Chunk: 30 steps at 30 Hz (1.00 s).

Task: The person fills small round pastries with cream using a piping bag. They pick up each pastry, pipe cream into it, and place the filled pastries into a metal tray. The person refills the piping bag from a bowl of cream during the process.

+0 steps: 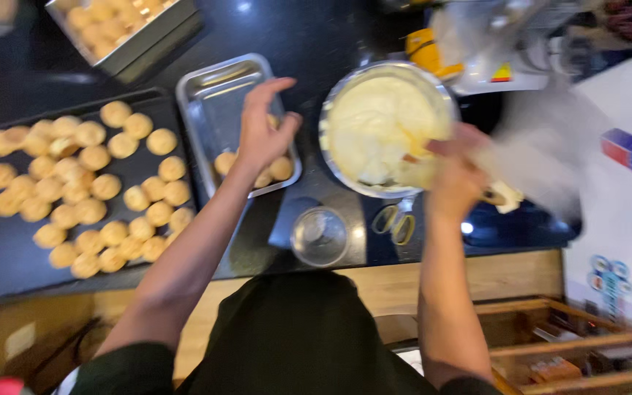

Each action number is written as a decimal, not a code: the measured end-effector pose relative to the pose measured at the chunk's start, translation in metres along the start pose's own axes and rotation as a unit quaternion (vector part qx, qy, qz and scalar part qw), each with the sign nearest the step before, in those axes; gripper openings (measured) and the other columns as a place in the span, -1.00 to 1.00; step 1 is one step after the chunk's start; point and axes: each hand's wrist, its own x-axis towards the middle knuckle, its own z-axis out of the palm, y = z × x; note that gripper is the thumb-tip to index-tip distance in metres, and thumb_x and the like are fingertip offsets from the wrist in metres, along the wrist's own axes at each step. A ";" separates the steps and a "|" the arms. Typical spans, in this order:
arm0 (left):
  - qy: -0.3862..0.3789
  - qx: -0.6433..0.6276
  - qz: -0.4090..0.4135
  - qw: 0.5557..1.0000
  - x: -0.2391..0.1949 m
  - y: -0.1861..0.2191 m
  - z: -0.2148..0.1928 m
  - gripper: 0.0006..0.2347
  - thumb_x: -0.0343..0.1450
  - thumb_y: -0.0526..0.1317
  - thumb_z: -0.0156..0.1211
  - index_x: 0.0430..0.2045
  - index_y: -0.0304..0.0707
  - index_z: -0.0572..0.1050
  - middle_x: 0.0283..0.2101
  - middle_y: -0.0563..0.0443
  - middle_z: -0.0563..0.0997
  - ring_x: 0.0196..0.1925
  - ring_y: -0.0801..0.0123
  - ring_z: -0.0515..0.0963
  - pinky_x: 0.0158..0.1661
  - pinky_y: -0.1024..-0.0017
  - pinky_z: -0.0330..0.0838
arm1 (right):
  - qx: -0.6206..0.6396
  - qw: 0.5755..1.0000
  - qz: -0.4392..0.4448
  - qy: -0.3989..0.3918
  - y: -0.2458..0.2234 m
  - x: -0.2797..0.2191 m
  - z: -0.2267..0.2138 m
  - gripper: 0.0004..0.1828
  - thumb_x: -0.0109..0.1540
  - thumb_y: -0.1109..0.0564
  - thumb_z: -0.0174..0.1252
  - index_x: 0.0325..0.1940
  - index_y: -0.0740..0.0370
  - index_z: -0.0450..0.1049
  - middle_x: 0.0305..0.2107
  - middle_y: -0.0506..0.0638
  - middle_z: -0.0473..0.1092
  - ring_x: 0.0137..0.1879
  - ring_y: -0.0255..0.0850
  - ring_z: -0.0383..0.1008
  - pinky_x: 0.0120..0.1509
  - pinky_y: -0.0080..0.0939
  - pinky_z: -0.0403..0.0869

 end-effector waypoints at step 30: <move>-0.028 -0.040 0.230 0.972 0.048 0.186 0.106 -0.75 0.35 0.07 0.24 -0.21 0.06 0.61 0.05 0.02 0.62 0.32 0.11 0.43 0.39 -0.03 0.15 | 0.117 0.985 -0.057 -0.111 0.090 0.030 0.001 -0.79 0.36 0.09 -0.11 -0.13 0.28 0.35 -0.11 0.21 0.49 0.03 -0.07 0.49 0.26 -0.06 0.46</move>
